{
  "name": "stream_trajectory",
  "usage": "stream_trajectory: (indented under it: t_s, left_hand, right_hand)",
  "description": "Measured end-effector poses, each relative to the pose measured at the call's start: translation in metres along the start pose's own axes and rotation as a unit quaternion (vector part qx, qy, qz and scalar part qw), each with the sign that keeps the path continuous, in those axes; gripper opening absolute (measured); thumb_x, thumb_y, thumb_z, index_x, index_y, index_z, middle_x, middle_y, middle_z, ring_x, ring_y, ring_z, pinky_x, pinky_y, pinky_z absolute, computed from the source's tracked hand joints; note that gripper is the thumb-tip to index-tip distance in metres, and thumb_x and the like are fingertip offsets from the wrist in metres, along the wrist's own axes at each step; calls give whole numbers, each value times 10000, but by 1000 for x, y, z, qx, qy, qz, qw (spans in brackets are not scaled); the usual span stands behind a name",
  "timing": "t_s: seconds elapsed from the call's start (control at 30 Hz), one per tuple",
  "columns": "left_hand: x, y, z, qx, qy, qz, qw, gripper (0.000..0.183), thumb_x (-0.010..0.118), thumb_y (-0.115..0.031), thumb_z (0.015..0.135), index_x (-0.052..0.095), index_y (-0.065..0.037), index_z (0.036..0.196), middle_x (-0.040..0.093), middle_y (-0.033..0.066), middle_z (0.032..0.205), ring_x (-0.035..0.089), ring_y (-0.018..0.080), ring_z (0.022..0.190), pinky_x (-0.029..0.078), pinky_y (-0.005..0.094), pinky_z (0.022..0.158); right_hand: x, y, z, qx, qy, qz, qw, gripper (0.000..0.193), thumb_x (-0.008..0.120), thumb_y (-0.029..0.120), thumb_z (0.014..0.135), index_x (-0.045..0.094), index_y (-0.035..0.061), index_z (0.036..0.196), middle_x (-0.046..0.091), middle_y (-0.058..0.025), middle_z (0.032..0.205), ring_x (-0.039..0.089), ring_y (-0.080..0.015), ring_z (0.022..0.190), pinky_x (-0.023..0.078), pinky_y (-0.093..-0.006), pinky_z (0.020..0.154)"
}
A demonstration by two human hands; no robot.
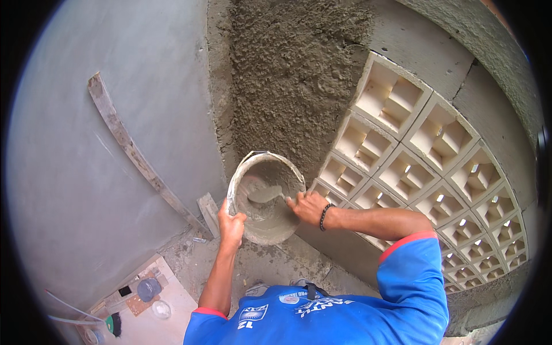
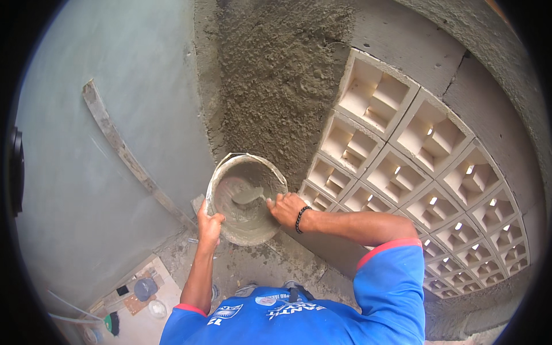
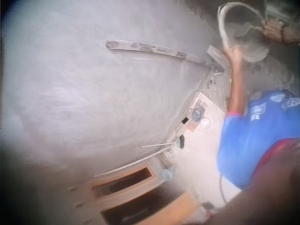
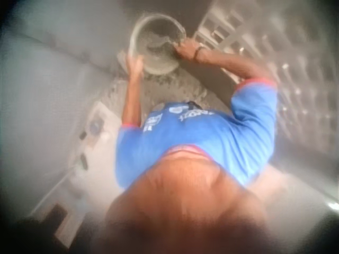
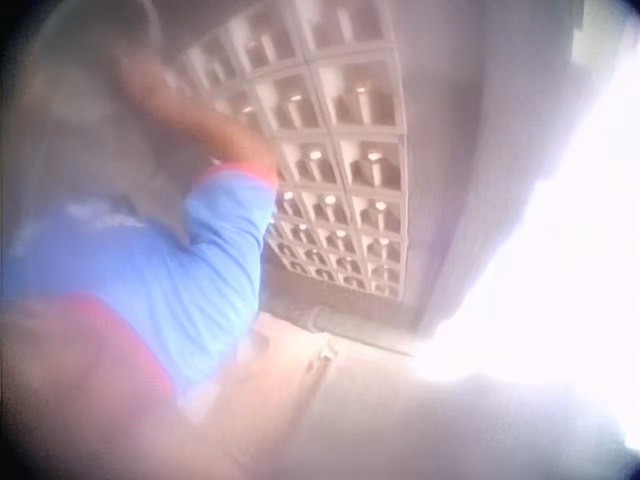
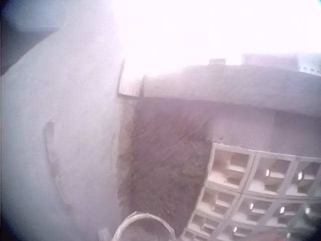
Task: The person scoops wet cement from a bucket with a trowel and applies it to a wall section above decorative blocks. They then use a long wooden straightedge to level and smooth the applied cement along the wall.
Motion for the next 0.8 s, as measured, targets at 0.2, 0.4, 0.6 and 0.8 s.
stream_trajectory:
  t_s: [0.2, 0.4, 0.6, 0.8]
  left_hand:
    - [-2, 20, -12, -12, -17, 53, 998, 587, 503, 91, 667, 540, 48, 1251, 650, 94, 996, 585, 139, 851, 465, 260, 756]
    - [5, 59, -11, 49, -44, 143, 988, 605, 545, 48, 656, 537, 35, 1261, 645, 215, 1118, 622, 332, 1053, 451, 360, 927]
    - [-4, 73, -26, -26, -15, 157, 987, 664, 565, 25, 660, 501, 9, 1321, 508, 282, 1334, 471, 410, 1269, 356, 406, 1071]
    - [-3, 79, -30, 4, -10, 169, 986, 646, 549, 32, 674, 499, 18, 1318, 456, 312, 1374, 395, 429, 1329, 319, 409, 1104]
  right_hand:
    - [-6, -1, -7, 11, 55, 75, 996, 472, 494, 89, 865, 487, 38, 1335, 625, -207, 924, 670, -340, 757, 554, -424, 641]
    - [36, 25, -16, 58, -6, 18, 998, 383, 513, 109, 868, 558, -19, 1226, 632, -213, 861, 656, -342, 717, 538, -384, 615]
    - [29, 32, -17, 56, 78, 154, 983, 361, 480, 92, 892, 557, -18, 1227, 645, -232, 888, 669, -368, 781, 557, -432, 690]
    - [46, 41, -17, 75, 51, 121, 988, 395, 486, 94, 879, 528, -25, 1253, 639, -247, 924, 667, -377, 789, 556, -421, 688]
Point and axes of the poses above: each hand's wrist, its own z-axis towards the middle knuckle, its own x-axis out of the palm, y = z × x, the point moved 6 cm from there along z, towards the middle knuckle
